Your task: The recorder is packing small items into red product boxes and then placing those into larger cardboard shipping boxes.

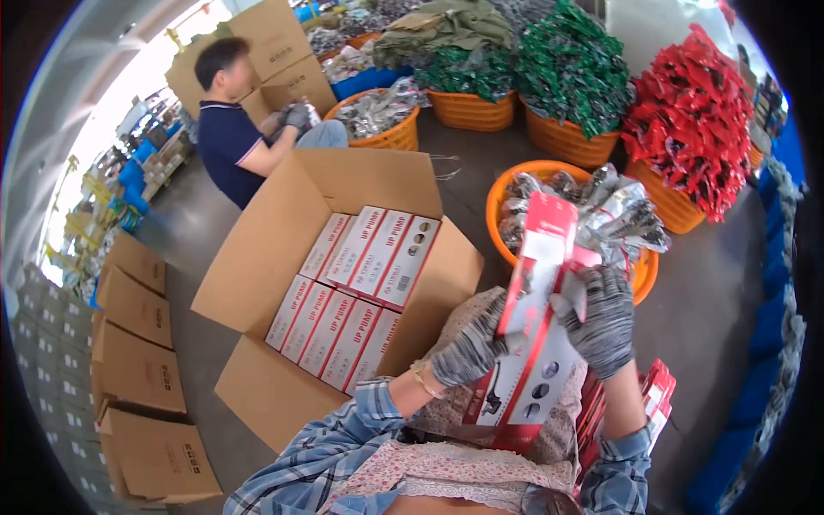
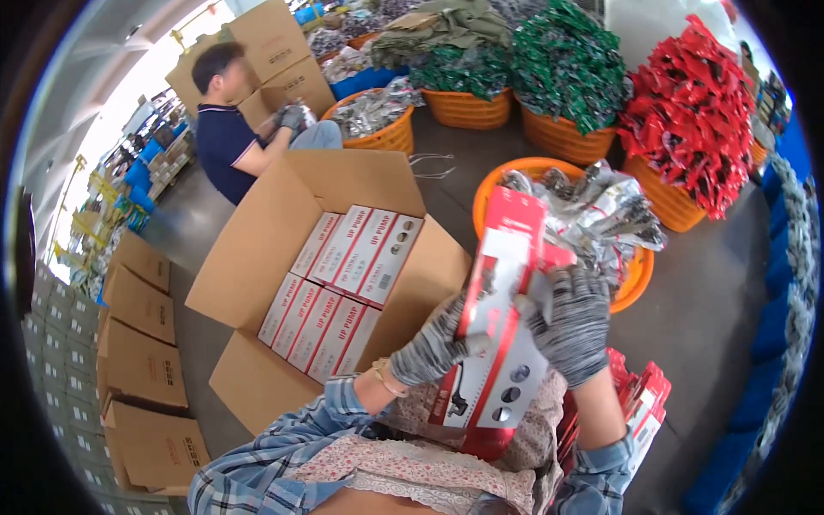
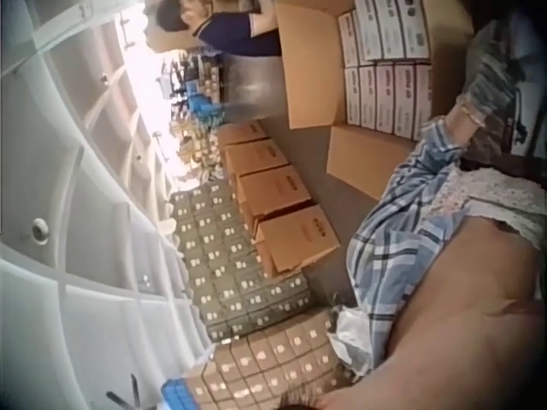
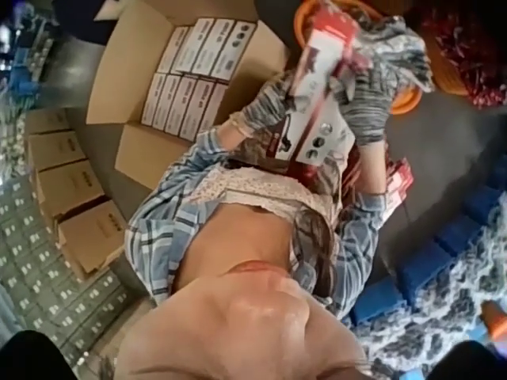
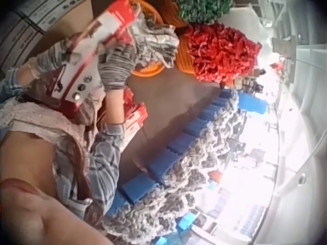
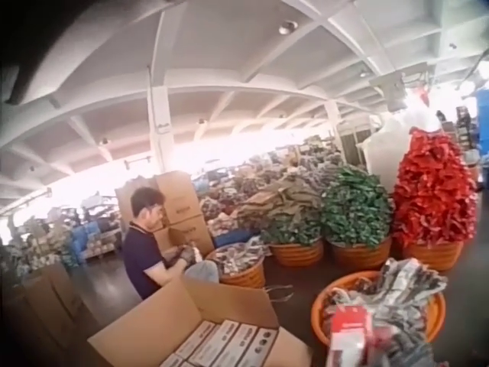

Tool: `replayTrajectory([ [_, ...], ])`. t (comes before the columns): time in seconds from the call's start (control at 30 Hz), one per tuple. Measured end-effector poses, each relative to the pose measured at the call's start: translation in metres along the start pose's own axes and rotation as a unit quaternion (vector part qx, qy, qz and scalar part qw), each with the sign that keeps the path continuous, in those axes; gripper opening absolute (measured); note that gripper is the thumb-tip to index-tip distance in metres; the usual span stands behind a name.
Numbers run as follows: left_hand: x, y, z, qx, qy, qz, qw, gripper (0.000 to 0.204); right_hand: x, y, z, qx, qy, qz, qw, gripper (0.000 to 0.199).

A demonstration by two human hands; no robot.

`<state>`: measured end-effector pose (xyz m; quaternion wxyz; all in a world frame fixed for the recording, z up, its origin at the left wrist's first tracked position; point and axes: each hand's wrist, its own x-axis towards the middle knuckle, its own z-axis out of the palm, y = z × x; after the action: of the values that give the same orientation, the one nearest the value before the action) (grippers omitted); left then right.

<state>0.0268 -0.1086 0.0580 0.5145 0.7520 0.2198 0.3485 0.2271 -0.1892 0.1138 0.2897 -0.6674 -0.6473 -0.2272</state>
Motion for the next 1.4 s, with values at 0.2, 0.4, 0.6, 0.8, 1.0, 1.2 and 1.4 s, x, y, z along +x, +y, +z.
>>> replayTrajectory([
  [0.2,0.009,0.001,0.012,0.199,-0.081,0.038,0.976,0.072,0.027,0.023,-0.023,0.055,-0.235,-0.022,0.970,0.029],
  [0.4,0.017,0.027,0.036,0.022,0.000,0.103,0.994,0.092,0.021,0.009,-0.035,0.195,-0.031,-0.113,0.974,0.030],
  [0.6,0.028,0.011,0.010,-0.054,-0.142,-0.003,0.988,0.088,0.032,-0.026,-0.022,0.302,0.223,0.045,0.926,0.039],
  [0.8,0.028,0.008,0.006,-0.118,-0.173,-0.082,0.974,0.077,0.007,-0.016,0.015,0.440,0.146,0.122,0.878,0.046],
  [1.0,0.039,0.030,0.015,-0.307,-0.039,-0.070,0.948,0.044,-0.016,0.001,0.010,0.475,-0.008,0.120,0.872,0.050],
  [1.2,0.042,0.047,0.021,-0.261,-0.060,0.021,0.963,0.051,-0.012,-0.028,0.002,0.540,0.158,0.166,0.810,0.041],
  [1.4,0.041,0.046,0.030,-0.123,0.024,0.287,0.950,0.052,0.001,-0.029,-0.017,0.633,0.169,0.167,0.737,0.039],
])
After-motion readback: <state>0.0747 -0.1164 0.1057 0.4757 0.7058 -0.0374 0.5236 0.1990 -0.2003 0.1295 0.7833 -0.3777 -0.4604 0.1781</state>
